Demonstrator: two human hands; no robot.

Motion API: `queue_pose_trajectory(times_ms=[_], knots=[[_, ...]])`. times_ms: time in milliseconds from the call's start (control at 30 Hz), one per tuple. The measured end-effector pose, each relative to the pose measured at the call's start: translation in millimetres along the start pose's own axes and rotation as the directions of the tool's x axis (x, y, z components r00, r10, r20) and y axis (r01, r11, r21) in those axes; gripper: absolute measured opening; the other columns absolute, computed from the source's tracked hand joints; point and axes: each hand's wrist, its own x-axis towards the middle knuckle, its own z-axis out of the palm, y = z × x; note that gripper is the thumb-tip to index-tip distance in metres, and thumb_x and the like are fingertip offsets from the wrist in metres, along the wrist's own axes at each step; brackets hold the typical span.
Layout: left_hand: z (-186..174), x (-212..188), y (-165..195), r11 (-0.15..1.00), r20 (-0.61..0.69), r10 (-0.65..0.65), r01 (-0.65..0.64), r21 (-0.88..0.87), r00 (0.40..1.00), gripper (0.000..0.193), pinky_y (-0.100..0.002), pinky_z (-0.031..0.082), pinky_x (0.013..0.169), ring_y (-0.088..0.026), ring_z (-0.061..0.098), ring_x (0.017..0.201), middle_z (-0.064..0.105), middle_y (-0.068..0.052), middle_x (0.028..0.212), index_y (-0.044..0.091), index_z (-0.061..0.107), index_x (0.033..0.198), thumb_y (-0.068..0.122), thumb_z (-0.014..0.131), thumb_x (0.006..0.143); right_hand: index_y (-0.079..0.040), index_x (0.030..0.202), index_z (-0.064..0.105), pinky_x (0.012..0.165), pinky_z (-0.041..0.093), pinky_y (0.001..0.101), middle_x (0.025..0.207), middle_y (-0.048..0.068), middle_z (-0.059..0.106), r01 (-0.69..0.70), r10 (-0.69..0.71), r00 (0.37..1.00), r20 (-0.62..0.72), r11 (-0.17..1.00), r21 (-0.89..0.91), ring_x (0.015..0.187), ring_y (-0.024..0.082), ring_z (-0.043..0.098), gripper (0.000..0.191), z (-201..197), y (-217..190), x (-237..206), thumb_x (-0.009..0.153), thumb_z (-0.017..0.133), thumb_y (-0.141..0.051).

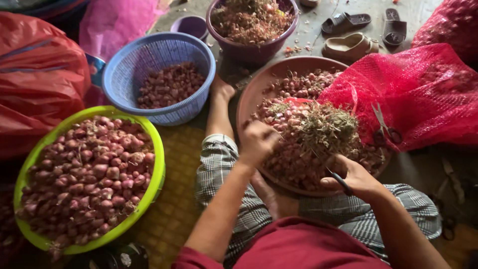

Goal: The person sits on the floor and trims dried roots and stems off shallots with scissors, one bulb at a time, placing the trimmed shallots into a green basket and discarding trimmings into a waste bowl.

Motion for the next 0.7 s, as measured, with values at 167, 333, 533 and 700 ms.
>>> queue_pose_trajectory(times_ms=[167, 333, 533, 700], knots=[[52.7, -32.9, -15.6, 0.999, 0.163, -0.024, 0.019, 0.036, 0.986, 0.032, -0.039, 0.055, 0.088, -0.033, 0.068, 0.097, 0.068, -0.014, 0.103, 0.004, 0.074, 0.1, 0.022, 0.084, 0.076, -0.003, 0.107, 0.063, 0.062, 0.049, 0.0291, 0.08, 0.001, 0.06, 0.016, -0.016, 1.0, 0.023, 1.0, 0.001, 0.073, 0.01, 0.057, 0.06, -1.0, 9.4, 0.9, 0.065, 0.092, -0.034], [63.8, -33.3, -11.9, 0.995, 0.15, -0.085, 0.091, -0.034, 0.985, 0.037, -0.039, 0.055, 0.088, -0.032, 0.068, 0.098, 0.067, -0.013, 0.104, 0.005, 0.073, 0.104, 0.025, 0.085, 0.075, -0.002, 0.117, 0.064, 0.076, 0.051, 0.0311, 0.095, 0.004, 0.067, 0.019, -0.02, 0.999, 0.044, 0.999, 0.028, 0.087, 0.013, 0.06, 0.067, -1.7, 10.5, -2.7, 0.065, 0.091, -0.036], [59.4, -30.0, -11.6, 0.953, 0.207, -0.213, 0.25, -0.171, 0.955, 0.022, -0.032, 0.057, 0.083, -0.019, 0.072, 0.089, 0.074, -0.007, 0.096, 0.006, 0.076, 0.098, 0.021, 0.082, 0.083, -0.007, 0.127, 0.061, 0.088, 0.052, 0.0304, 0.109, 0.003, 0.073, 0.048, -0.051, 0.998, 0.04, 0.997, 0.062, 0.101, 0.012, 0.065, 0.08, -2.6, 0.3, -14.4, 0.061, 0.09, -0.041], [55.4, -38.9, -13.6, 0.702, 0.359, -0.432, 0.558, -0.443, 0.828, 0.02, -0.025, 0.055, 0.073, -0.007, 0.065, 0.079, 0.074, -0.002, 0.087, 0.002, 0.075, 0.095, 0.017, 0.085, 0.084, 0.001, 0.114, 0.07, 0.065, 0.054, 0.0351, 0.08, 0.014, 0.072, -0.143, 0.147, 0.988, 0.04, 0.985, -0.097, 0.073, 0.021, 0.067, 0.07, -2.3, -0.7, -13.8, 0.064, 0.089, -0.044]])
